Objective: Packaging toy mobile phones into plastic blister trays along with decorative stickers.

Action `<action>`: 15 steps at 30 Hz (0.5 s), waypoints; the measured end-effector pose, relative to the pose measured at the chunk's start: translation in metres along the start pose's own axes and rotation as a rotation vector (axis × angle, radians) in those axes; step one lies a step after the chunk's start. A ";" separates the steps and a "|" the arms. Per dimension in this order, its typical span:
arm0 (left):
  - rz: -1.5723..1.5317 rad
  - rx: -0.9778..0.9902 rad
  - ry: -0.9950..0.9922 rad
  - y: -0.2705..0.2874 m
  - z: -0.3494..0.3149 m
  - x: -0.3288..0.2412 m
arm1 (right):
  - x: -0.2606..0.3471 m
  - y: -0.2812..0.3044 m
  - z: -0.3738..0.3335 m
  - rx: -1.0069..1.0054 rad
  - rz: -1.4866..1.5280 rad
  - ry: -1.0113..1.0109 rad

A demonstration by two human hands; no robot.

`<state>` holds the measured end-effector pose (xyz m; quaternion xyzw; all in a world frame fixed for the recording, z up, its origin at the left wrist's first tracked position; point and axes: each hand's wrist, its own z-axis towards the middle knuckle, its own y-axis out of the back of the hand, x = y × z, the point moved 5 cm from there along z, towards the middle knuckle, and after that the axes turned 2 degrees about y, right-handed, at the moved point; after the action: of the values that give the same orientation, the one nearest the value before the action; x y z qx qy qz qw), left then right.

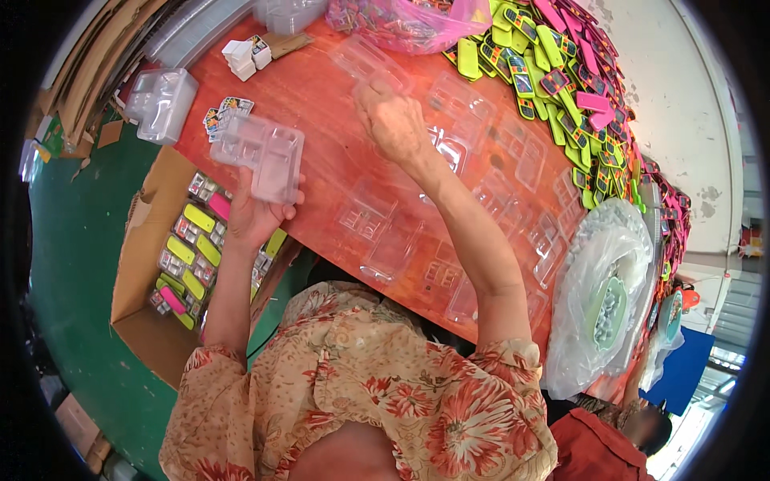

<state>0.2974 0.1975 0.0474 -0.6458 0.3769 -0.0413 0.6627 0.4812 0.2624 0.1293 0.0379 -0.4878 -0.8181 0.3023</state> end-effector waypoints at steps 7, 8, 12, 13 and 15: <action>0.000 0.016 -0.009 -0.004 0.001 0.007 | 0.028 0.000 -0.011 0.122 -0.123 -0.170; 0.046 0.032 -0.028 -0.002 0.001 0.008 | 0.051 -0.002 -0.013 0.112 0.119 -0.041; 0.092 -0.050 -0.026 -0.008 0.008 0.025 | 0.090 -0.017 -0.022 0.527 0.806 -0.067; 0.109 -0.039 -0.016 -0.013 0.010 0.024 | 0.088 -0.016 -0.020 0.528 0.810 -0.066; 0.095 -0.027 0.004 -0.022 0.012 0.020 | 0.084 -0.015 -0.017 0.593 0.929 -0.141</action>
<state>0.3278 0.1936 0.0568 -0.6360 0.4089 -0.0058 0.6545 0.4118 0.2092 0.1277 -0.1528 -0.6817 -0.4268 0.5743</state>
